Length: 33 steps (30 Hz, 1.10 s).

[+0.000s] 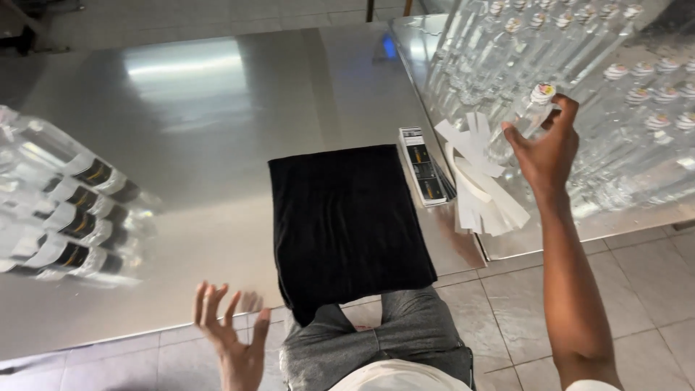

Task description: Manually peeling adhesive labels and applying them to clear plastic bottles at a workstation.

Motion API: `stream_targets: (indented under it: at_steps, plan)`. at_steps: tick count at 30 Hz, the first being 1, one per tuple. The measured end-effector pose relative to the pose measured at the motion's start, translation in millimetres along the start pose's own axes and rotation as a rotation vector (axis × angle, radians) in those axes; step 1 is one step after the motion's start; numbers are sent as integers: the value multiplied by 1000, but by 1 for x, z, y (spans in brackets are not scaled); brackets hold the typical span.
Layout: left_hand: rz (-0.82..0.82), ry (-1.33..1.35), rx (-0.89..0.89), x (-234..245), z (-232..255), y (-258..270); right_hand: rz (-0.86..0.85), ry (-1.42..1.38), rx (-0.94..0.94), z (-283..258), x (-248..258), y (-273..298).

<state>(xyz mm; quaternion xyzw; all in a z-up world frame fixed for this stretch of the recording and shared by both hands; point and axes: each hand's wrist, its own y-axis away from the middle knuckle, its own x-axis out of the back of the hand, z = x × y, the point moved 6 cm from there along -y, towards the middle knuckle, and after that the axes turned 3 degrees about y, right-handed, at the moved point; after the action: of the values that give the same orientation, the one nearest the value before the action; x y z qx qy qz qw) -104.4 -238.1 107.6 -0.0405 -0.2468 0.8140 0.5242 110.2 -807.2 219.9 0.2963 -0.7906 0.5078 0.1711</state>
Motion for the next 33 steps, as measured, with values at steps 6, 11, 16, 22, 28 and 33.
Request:
stream_targets:
  at_steps: [6, 11, 16, 22, 28, 33]
  plan:
    - [-127, 237, 122, -50, 25, -7, -572, -456, -112, -121, -35, 48]
    - [-267, 283, 235, -81, 31, -18, -1315, -826, -346, -236, -114, 142]
    - [-347, 47, 241, -92, 1, -26, -1316, -843, -405, -254, -174, 187]
    - [-482, -101, 388, -112, 6, -30, -1063, -242, 171, -226, -167, 163]
    - [-540, 57, 236, -140, 66, -28, -585, -70, 292, -70, -138, 120]
    - [-564, 177, 74, -165, 60, -27, -551, -25, 237, -34, -91, 132]
